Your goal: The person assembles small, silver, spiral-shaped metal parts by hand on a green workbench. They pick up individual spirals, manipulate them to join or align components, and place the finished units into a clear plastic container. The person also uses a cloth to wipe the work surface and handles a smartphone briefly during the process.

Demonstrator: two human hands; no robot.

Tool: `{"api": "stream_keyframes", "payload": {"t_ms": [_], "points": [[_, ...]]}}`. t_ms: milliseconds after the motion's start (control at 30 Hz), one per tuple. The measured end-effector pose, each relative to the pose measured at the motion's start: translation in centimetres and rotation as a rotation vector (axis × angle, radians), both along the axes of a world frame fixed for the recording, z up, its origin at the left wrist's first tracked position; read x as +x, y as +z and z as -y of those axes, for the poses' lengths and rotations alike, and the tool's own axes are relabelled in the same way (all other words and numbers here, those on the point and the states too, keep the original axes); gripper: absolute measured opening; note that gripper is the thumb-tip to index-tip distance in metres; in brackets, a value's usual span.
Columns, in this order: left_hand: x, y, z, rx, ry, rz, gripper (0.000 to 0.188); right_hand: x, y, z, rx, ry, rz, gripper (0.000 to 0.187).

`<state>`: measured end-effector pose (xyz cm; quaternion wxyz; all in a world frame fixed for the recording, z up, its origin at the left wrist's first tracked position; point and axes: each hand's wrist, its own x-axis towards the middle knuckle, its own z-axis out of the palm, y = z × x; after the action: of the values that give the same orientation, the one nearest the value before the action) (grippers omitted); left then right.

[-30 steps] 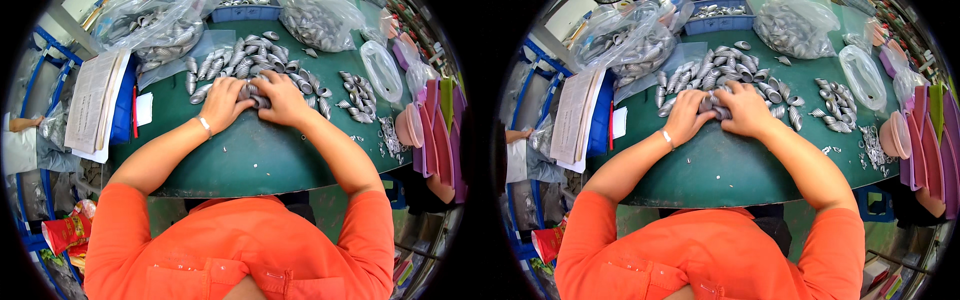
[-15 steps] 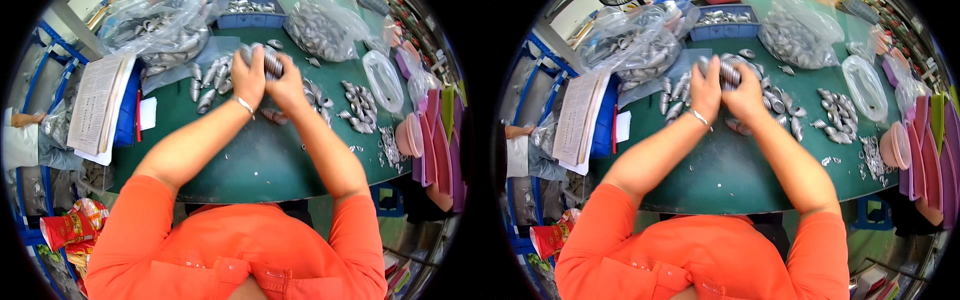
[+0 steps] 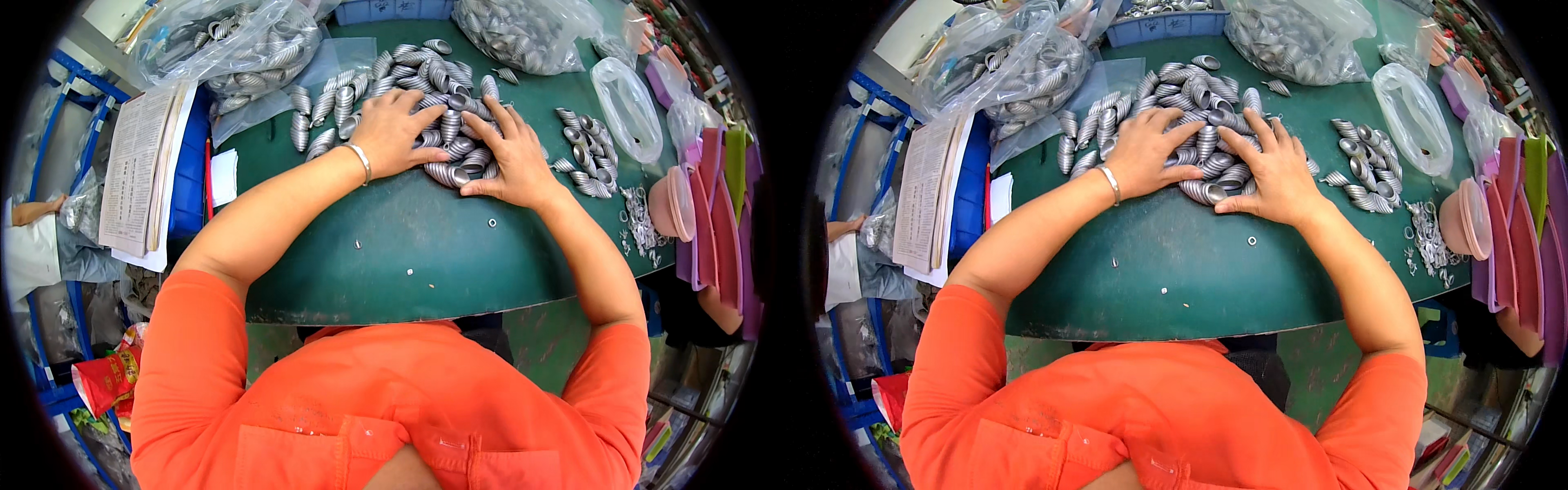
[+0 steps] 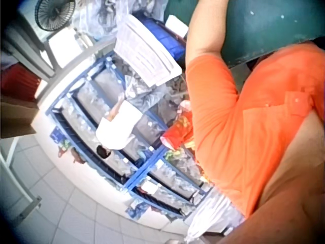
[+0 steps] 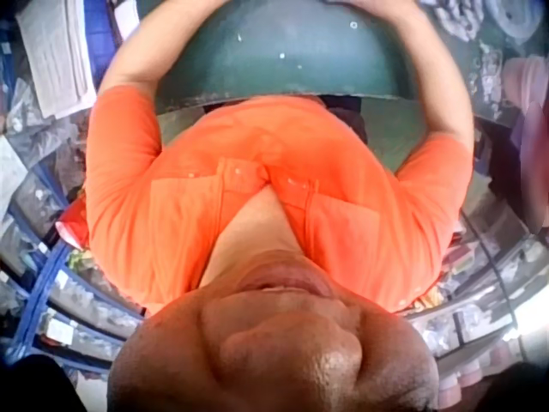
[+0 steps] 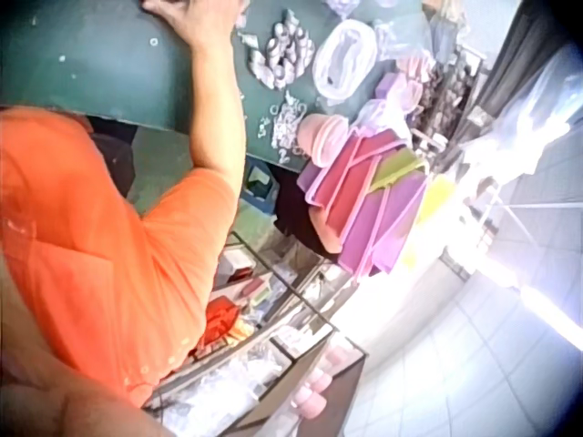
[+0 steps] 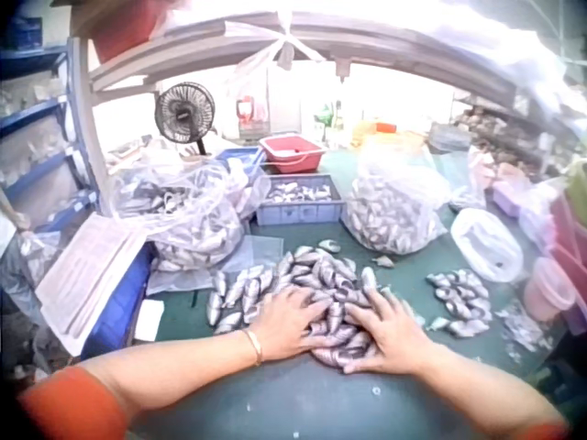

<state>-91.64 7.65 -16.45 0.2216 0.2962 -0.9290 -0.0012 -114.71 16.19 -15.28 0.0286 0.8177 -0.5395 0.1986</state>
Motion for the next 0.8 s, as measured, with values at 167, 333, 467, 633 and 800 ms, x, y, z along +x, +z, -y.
{"api": "stream_keyframes", "payload": {"t_ms": [167,333,467,633,800], "points": [[-3.4,-0.7,-0.8,0.059,0.168,-0.128,0.056,0.7,0.0,1.5,0.001,-0.136,0.062,0.09],[-5.5,0.0,2.8,0.282,0.186,-0.364,0.048,-0.7,-0.7,5.7,0.035,-0.237,0.407,0.064],[-1.9,2.6,3.0,0.135,-0.102,-0.352,0.028,-3.8,0.9,4.3,-0.384,-0.202,0.193,0.031],[7.4,5.3,-4.1,0.549,-0.23,0.118,0.02,-2.7,2.7,-6.0,0.327,0.079,0.292,0.021],[9.7,4.1,-9.3,0.63,-0.24,0.208,0.016,-0.4,1.1,-9.0,0.339,0.05,0.331,0.018]]}}
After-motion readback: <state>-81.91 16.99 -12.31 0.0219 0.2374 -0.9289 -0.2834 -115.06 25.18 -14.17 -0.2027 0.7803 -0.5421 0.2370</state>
